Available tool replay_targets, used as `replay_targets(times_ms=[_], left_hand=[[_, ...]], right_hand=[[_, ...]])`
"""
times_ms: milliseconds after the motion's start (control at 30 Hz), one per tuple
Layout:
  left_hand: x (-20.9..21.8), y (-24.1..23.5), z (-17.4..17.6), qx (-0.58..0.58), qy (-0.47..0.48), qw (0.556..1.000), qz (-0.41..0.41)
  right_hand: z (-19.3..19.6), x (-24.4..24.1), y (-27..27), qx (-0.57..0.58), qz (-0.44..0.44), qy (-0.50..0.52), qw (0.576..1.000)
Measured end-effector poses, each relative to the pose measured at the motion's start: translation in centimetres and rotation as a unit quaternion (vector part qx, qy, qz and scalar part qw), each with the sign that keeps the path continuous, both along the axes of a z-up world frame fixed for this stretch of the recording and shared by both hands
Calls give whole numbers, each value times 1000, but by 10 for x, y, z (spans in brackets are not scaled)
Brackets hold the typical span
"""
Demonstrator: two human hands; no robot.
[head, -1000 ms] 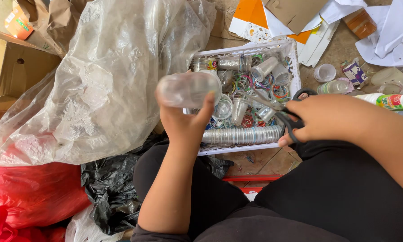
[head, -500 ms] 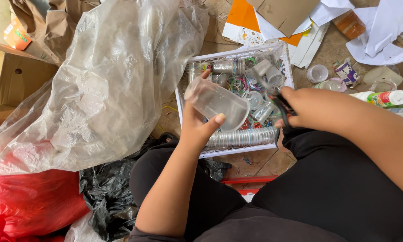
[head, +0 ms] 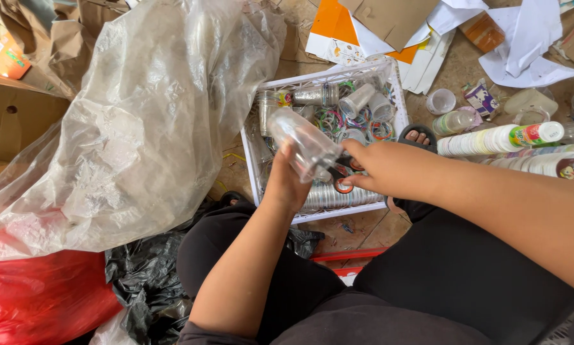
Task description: The person sits on the floor and uses scissors to cut the bottom off a clear plastic cup. They then pick up another cup from a white crate and repeat the cutting process.
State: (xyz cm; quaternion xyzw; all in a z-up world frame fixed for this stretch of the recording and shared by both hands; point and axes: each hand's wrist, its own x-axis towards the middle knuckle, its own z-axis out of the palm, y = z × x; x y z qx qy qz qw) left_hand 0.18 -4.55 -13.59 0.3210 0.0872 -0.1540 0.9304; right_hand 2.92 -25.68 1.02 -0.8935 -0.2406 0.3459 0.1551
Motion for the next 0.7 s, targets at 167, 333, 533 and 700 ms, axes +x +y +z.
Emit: replay_targets(times_ms=[167,333,533,700], left_hand=[[17,3,36,-75,121,980,138],[35,29,45,-32,157,976,151],[40,81,41,46,13,982,185],[-39,112,74,252,-123,949,142]], right_hand=[[14,7,11,62,-8,-1,998],[-1,2,37,151,12,-132,980],[-29,2,108,131,88,-395,905],[-35,26,150,230,-62,-349,907]])
